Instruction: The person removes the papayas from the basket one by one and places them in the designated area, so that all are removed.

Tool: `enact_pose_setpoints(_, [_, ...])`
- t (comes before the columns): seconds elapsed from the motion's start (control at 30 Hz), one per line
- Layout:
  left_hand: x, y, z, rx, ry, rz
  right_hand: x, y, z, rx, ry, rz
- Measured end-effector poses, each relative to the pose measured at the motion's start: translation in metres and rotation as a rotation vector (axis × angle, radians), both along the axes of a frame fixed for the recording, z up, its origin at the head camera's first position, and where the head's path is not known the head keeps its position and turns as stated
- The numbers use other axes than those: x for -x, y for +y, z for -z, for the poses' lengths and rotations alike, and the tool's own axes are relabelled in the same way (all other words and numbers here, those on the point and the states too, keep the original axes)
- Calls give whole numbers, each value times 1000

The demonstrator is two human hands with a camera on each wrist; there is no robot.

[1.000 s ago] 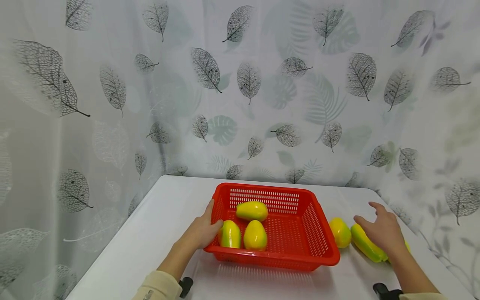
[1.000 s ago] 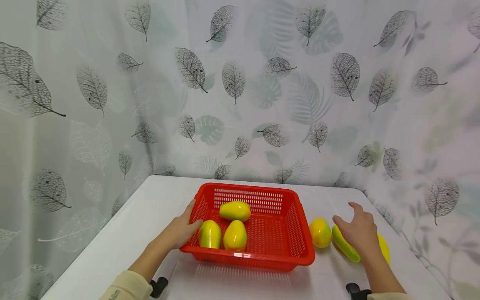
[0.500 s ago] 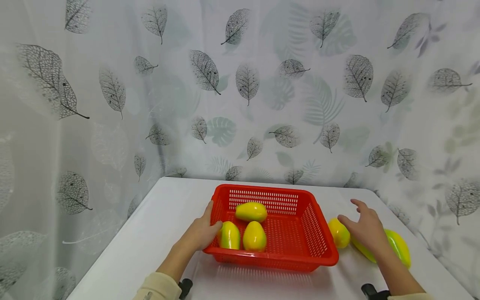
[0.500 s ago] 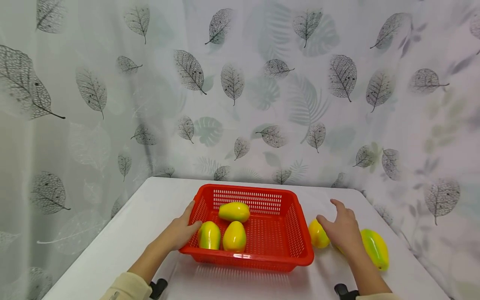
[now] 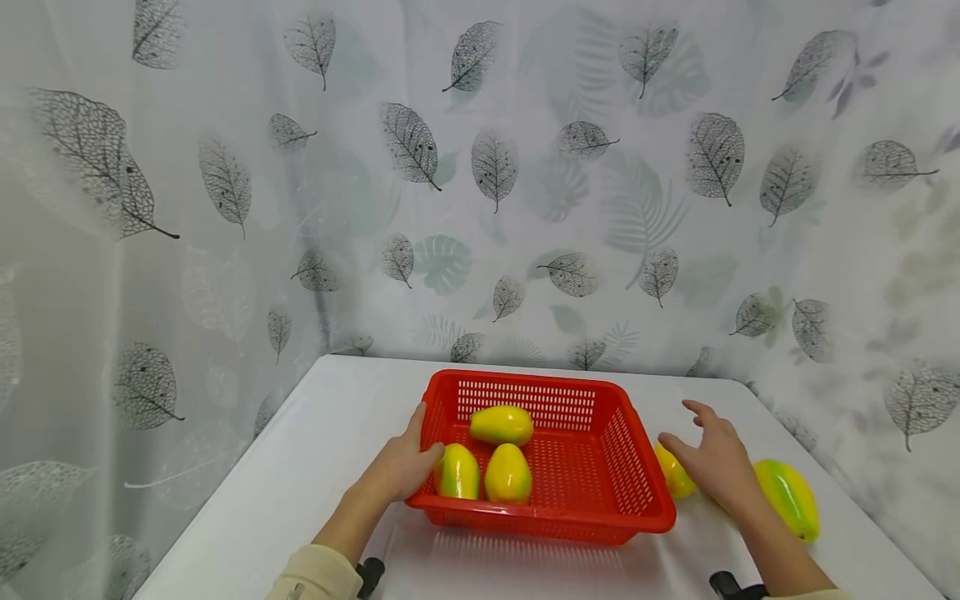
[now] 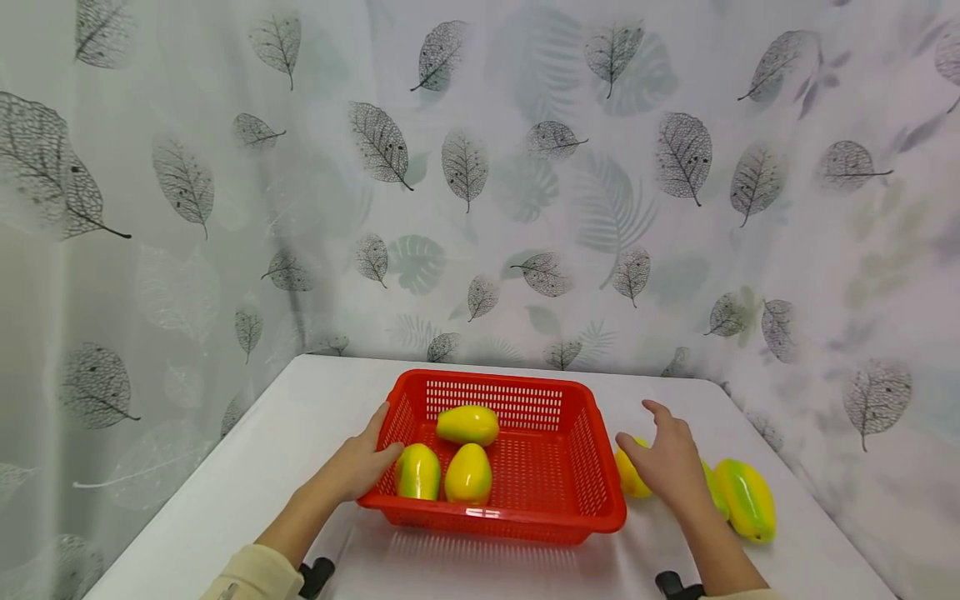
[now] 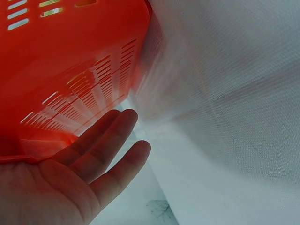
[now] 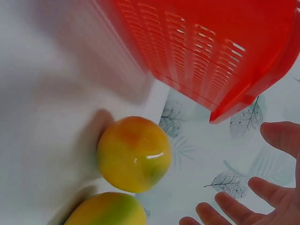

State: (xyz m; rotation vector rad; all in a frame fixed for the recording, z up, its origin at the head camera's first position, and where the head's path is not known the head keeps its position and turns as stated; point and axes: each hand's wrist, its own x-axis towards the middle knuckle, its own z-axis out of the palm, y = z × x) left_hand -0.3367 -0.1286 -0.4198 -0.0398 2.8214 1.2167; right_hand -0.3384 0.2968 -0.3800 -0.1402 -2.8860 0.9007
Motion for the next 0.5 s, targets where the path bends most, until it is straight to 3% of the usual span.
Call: enact_pose_setpoints(0.5, [0,-1,0,-6,1,9,-4,-11,-1,38,15,-4])
